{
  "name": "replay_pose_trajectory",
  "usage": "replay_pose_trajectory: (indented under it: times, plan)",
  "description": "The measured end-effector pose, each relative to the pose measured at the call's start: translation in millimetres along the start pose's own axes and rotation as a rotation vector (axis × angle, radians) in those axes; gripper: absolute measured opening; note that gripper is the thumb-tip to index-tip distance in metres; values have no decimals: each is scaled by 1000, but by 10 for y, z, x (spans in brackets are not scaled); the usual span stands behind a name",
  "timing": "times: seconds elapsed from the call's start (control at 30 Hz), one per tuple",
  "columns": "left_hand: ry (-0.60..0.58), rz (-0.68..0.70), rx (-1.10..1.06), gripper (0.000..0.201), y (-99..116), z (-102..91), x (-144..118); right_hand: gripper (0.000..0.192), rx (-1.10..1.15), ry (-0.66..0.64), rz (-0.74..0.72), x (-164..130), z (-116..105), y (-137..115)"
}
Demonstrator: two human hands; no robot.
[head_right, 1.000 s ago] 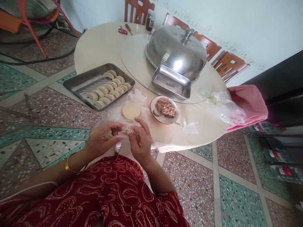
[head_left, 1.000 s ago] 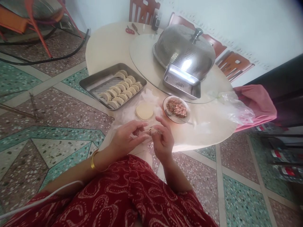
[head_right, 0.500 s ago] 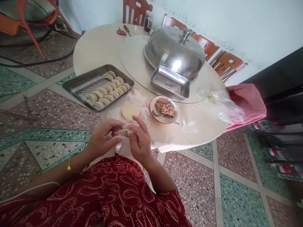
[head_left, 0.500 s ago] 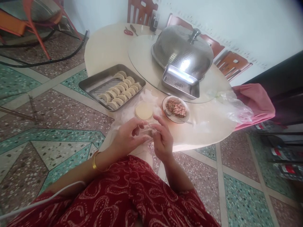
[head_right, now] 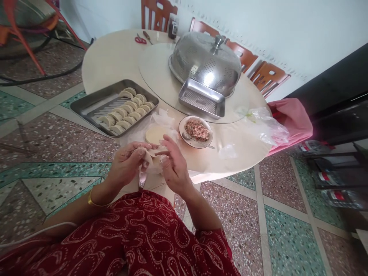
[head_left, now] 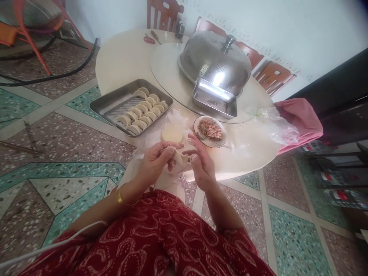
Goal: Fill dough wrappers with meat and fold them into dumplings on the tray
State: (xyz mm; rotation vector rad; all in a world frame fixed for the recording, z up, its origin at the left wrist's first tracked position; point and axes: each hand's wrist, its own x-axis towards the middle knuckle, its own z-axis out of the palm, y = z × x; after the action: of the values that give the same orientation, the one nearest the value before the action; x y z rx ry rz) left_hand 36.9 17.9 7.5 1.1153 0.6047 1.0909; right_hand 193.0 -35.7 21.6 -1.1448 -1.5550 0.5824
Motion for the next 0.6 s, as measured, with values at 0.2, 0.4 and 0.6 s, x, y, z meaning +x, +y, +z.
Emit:
replay_pose_trajectory:
  times: [0.2, 0.4, 0.6]
  plan:
    - [-37, -81, -124, 27, -4, 43, -5, 22, -221, 87, -35, -28, -63, -105]
    - [-23, 14, 48, 15, -11, 36, -44, 11, -320, 79, 13, 31, -102, -174]
    - [-80, 57, 212, 8, 38, 90, -73, 8, -299, 108, 6, 98, -105, -166]
